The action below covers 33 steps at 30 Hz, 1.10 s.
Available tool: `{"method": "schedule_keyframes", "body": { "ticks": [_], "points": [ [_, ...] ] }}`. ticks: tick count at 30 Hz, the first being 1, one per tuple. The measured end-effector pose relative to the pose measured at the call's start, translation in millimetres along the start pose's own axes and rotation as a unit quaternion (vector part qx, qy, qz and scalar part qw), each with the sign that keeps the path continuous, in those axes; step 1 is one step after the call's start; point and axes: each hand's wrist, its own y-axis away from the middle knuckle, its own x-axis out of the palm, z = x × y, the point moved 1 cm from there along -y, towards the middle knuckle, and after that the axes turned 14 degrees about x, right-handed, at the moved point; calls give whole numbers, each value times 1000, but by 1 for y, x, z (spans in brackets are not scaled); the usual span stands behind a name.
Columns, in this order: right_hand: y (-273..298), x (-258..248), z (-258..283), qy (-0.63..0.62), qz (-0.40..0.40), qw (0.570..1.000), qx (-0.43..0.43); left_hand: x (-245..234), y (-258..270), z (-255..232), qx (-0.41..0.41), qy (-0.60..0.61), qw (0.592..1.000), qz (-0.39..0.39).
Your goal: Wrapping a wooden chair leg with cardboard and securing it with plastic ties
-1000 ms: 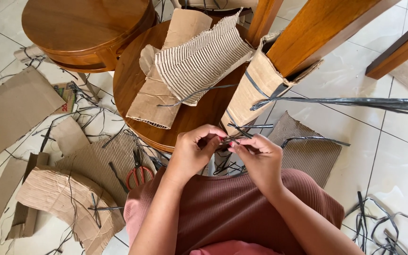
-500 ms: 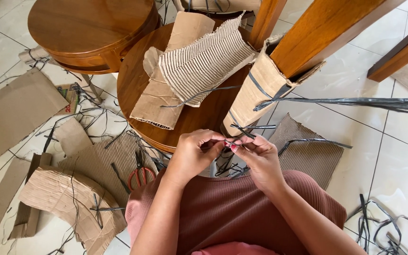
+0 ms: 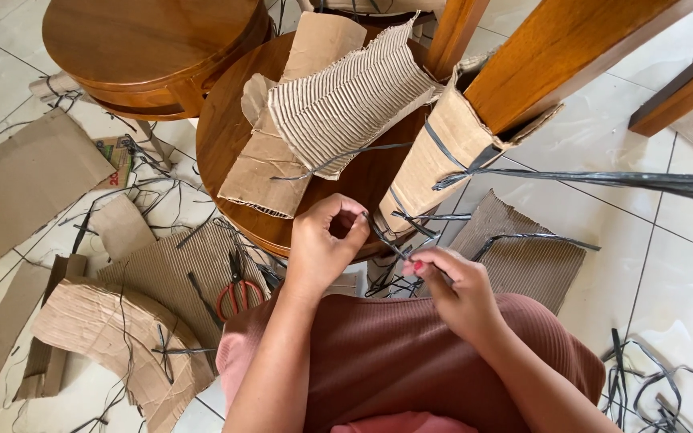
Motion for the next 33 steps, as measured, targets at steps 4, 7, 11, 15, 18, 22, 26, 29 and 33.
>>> {"method": "schedule_keyframes", "body": {
  "ticks": [4, 7, 11, 15, 18, 22, 26, 29, 33],
  "points": [
    [5, 1, -19, 38, -8, 991, -129, 7, -3, -1, 0, 5, 1000, -9],
    [11, -3, 9, 106, 11, 976, -188, 9, -7, -8, -28, -20, 999, 36],
    [14, -7, 16, 184, 40, 958, -216, 13, -7, -1, -37, -23, 999, 30],
    [14, -7, 20, 179, 86, 951, -236, 17, -8, 0, -34, -31, 999, 21],
    [11, -10, 31, 154, 124, 948, -250, 21, -10, -2, -36, -24, 999, 7],
    [9, -13, 31, 120, 164, 956, -212, 25, -9, 2, -50, -32, 998, 7],
    [9, -10, 34, 71, 182, 959, -205, 27, -9, 0, -35, -45, 998, -11],
    [10, -10, 37, 98, 172, 957, -213, 28, -8, -2, -5, -67, 997, -26],
    [14, -9, 36, 112, 166, 955, -219, 28, -8, -3, 28, -91, 995, -30]
  ]
}}
